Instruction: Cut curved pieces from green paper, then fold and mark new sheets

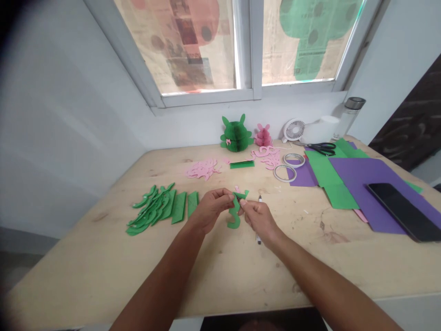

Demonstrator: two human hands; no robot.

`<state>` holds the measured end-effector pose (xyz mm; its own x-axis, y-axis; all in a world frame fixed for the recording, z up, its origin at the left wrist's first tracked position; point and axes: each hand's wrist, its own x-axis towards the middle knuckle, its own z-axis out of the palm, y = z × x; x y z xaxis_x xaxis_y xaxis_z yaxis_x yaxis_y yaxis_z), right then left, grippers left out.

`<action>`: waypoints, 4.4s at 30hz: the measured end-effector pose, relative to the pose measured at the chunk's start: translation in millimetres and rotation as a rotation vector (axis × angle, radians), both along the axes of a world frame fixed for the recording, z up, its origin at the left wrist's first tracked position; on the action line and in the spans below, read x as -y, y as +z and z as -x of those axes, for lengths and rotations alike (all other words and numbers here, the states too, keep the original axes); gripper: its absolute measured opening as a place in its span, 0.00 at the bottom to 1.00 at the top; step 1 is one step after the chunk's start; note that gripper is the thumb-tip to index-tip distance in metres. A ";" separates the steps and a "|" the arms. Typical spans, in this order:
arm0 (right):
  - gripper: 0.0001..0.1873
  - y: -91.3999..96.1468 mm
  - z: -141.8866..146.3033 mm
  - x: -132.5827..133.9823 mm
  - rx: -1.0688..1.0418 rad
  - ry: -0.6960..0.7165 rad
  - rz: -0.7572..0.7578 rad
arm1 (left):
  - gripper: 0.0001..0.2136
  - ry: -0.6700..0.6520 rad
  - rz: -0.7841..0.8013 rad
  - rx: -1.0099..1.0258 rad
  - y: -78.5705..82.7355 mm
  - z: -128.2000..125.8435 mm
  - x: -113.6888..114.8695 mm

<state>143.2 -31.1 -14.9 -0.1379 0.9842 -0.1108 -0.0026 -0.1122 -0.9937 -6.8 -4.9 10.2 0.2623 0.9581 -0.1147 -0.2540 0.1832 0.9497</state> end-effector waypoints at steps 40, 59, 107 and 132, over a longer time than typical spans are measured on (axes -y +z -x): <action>0.27 3.2 -1.2 1.1 0.113 -0.009 -0.067 | 0.09 0.019 -0.027 -0.059 0.1 1.3 -1.0; 0.29 3.2 -1.0 1.2 0.163 -0.037 -0.102 | 0.08 0.020 -0.036 -0.056 3.4 0.7 0.8; 0.19 -13.5 -3.3 -7.1 -0.200 -0.198 0.026 | 0.12 -0.006 0.081 -0.061 -4.9 -9.4 4.2; 0.17 -2.5 -8.5 -8.9 -0.308 -0.213 0.046 | 0.12 0.026 0.086 -0.083 -6.8 -13.2 4.8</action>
<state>151.6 -22.2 -17.4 0.0352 0.9894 -0.1410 -0.3289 -0.1218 -0.9365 6.3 -9.7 3.4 0.2239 0.9501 -0.2171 -0.1807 0.2594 0.9487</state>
